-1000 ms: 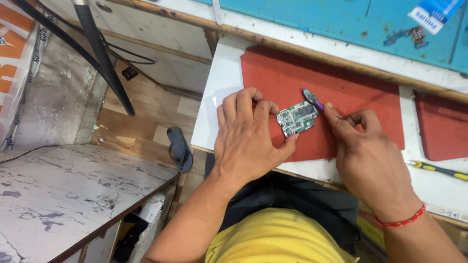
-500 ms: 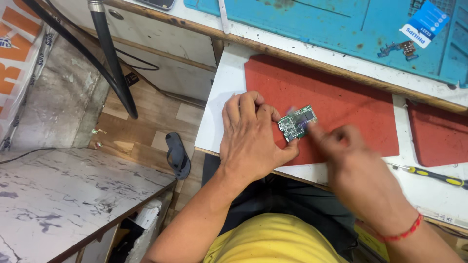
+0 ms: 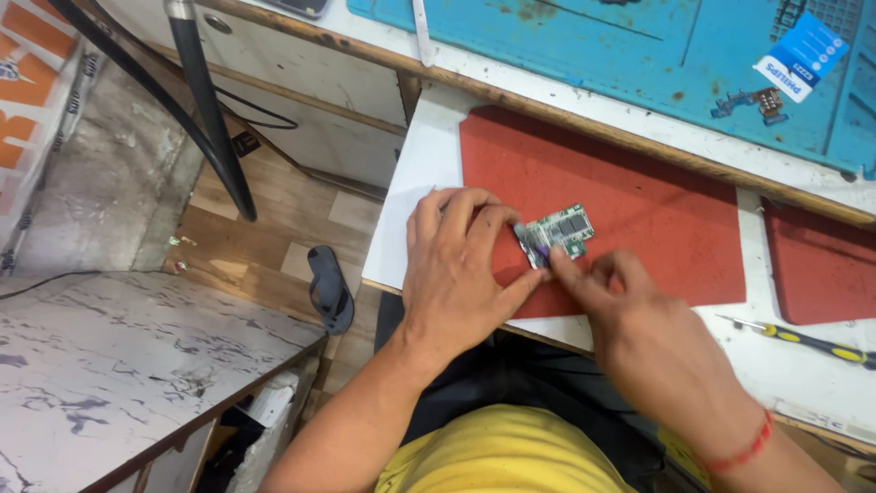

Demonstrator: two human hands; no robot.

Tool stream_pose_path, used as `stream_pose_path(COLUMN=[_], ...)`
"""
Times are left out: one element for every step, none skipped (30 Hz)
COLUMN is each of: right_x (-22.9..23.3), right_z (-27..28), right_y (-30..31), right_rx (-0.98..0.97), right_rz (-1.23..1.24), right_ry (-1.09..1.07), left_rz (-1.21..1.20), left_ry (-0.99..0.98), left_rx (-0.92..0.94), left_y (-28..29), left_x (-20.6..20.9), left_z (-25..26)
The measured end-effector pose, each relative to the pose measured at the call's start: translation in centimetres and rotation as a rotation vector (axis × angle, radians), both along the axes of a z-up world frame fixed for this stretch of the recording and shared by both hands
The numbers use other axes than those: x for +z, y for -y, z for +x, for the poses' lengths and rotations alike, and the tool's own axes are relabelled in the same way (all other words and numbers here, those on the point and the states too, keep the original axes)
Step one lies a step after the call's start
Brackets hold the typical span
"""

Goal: The person uses a hot air gun to heat a small circuit board placed on a red mat, then switches to a toothbrush to scrub the board's surface. The person holds the board steady with one hand while operating the tools with the other.

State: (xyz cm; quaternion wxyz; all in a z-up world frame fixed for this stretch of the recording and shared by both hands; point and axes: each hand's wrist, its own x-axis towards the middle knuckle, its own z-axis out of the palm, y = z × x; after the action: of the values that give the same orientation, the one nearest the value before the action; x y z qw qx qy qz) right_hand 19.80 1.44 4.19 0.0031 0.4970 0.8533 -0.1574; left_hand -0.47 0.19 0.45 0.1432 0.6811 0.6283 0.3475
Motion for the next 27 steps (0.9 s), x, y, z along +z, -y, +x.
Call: stream_pose_path(right_x=[0.1,-0.1,-0.4,-0.6,-0.7,-0.8,-0.7,-0.5,-0.1,0.1,-0.1,-0.3,-0.4,-0.8,-1.5,-1.7,-1.3,-0.8,-0.5,-0.3,-0.2,-0.3,-0.8,-1.3,-1.5,-1.4,-1.2], right_z=[0.0,0.0,0.1,0.4,0.7,1.0,1.3,1.8,2.3,2.6,2.4,2.1,1.9,1.5,0.7,0.3,0.5,0.8,1.0,1.4,1.9,2.3,2.5,2.7,2.8,2.7,2.4], right_y=[0.2,-0.1,-0.5,-0.8,-0.6,-0.1,0.4,1.1,1.7,1.4,1.0,0.9,0.8,0.7,0.3,-0.1,0.2,0.7,1.1,0.7,0.2,0.6,0.4,-0.1,-0.1,0.0,0.5], right_rx=[0.033,-0.007,-0.048,-0.086,-0.053,-0.02,0.013,-0.005,-0.021,-0.038,-0.04,-0.035,-0.03,-0.029,-0.029,-0.034,-0.033,-0.027,-0.021,-0.06,-0.099,-0.142,-0.096,-0.078,-0.06,-0.061,-0.063], right_rz=[-0.04,-0.004,0.031,0.07,0.032,-0.013,-0.058,-0.113,-0.167,-0.198,-0.138,-0.094,-0.049,-0.038,-0.026,-0.002,-0.019,-0.036,-0.052,-0.01,0.032,0.048,0.065,0.089,0.113,0.059,0.005], right_ry=[0.012,-0.015,-0.042,-0.063,-0.058,-0.057,-0.057,0.084,0.226,0.372,0.321,0.274,0.226,0.151,0.076,-0.001,-0.017,-0.03,-0.043,-0.039,-0.035,-0.031,-0.052,-0.073,-0.093,-0.024,0.045], left_rz=[-0.009,-0.022,-0.017,-0.01,-0.002,0.002,0.005,0.004,-0.012,-0.006,0.001,-0.002,-0.005,-0.014,-0.017,-0.007,0.002,-0.002,-0.005,-0.002,0.035,0.046,0.056,0.054,0.052,0.075,0.091], left_ry=[0.005,0.016,0.009,0.008,0.007,0.001,-0.006,-0.015,-0.005,0.007,0.02,0.023,0.025,0.023,0.031,0.037,0.042,0.039,0.035,0.033,0.007,-0.019,-0.045,-0.052,-0.06,-0.069,-0.076], left_rx=[-0.004,-0.009,-0.014,-0.017,-0.02,-0.02,-0.021,-0.028,-0.029,-0.027,-0.026,-0.017,-0.009,-0.011,-0.002,0.003,0.008,0.005,0.002,0.011,0.004,-0.006,-0.017,-0.019,-0.022,-0.006,-0.014], left_y=[-0.1,-0.1,0.0,0.0,0.0,-0.1,-0.2,0.0,0.3,0.1,-0.2,-0.2,-0.3,-0.1,0.3,0.2,0.1,0.1,0.2,0.0,-0.3,0.0,0.5,0.8,1.0,0.6,0.3], left_x=[0.1,0.1,0.1,0.1,0.0,-0.1,-0.2,-0.3,-0.2,-0.1,-0.1,-0.2,-0.4,-0.5,-0.6,-0.6,-0.6,-0.4,-0.3,-0.3,-0.3,-0.5,-0.6,-0.7,-0.8,-0.7,-0.6], left_z=[-0.1,-0.2,-0.3,-0.2,-0.2,-0.2,-0.2,-0.3,-0.3,-0.3,-0.3,-0.3,-0.3,-0.3,-0.1,0.0,0.0,0.0,0.0,-0.1,-0.2,-0.3,-0.2,0.0,0.1,0.1,0.1])
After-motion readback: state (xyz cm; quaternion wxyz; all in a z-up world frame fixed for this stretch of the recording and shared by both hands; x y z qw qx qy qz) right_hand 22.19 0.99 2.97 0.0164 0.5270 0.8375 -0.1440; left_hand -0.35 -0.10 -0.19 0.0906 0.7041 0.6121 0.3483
